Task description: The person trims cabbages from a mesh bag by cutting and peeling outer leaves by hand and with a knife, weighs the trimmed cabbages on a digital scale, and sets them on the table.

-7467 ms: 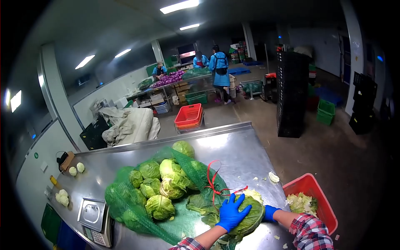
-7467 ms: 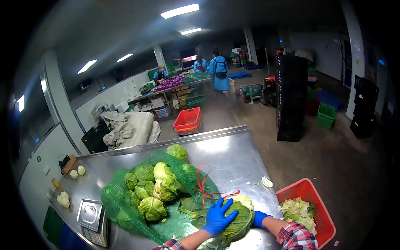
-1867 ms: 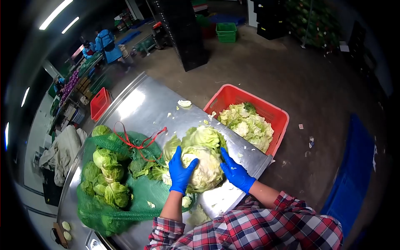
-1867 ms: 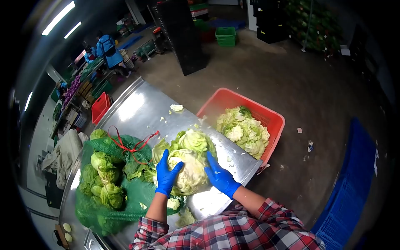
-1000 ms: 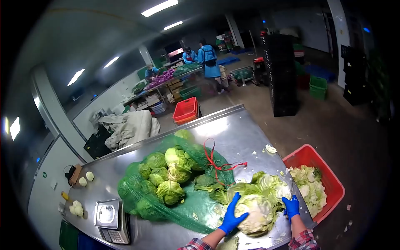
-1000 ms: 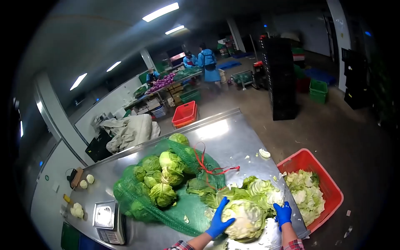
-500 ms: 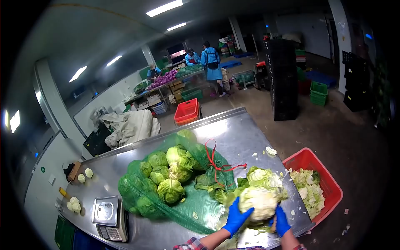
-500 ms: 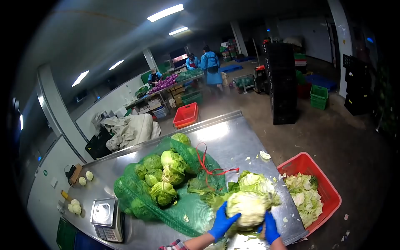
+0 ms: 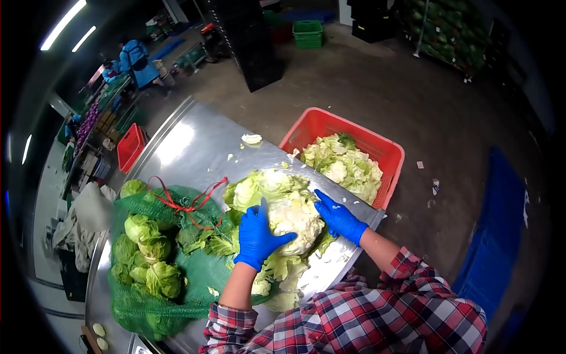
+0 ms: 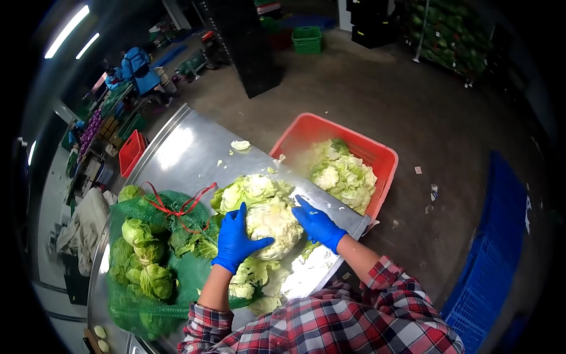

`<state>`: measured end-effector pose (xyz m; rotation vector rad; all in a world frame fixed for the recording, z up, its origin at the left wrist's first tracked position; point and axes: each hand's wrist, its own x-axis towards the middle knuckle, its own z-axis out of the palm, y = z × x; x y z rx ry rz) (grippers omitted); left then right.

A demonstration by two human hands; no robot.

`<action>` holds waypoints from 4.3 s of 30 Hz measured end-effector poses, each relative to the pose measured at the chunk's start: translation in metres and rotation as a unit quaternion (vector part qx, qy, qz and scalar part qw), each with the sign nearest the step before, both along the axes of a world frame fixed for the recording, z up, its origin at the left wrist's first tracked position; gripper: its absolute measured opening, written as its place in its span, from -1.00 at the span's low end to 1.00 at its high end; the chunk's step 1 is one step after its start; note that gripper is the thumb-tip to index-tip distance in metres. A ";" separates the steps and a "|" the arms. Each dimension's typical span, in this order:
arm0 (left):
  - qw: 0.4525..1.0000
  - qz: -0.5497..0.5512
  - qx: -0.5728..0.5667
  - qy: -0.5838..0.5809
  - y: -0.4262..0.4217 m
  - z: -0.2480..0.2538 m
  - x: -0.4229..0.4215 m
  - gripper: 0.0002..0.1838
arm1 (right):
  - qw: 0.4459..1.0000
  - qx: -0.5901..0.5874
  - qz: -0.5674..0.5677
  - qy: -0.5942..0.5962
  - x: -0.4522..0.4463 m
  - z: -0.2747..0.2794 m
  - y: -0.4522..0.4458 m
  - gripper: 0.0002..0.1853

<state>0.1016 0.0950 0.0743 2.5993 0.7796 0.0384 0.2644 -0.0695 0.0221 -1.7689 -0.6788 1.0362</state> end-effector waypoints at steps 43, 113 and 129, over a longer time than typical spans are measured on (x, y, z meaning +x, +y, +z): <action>0.985 0.030 0.101 -0.138 -0.074 -0.022 -0.013 -0.04 | 0.988 -0.007 -0.020 -0.151 -0.053 -0.024 -0.036 -0.39; 0.928 0.191 -0.079 -0.309 -0.103 -0.075 -0.182 0.04 | 0.928 0.023 0.188 -0.322 -0.016 -0.113 0.102 -0.37; 0.784 0.388 -0.278 -0.396 -0.049 -0.095 -0.076 -0.20 | 0.960 0.145 0.183 -0.157 -0.057 0.001 0.040 -0.05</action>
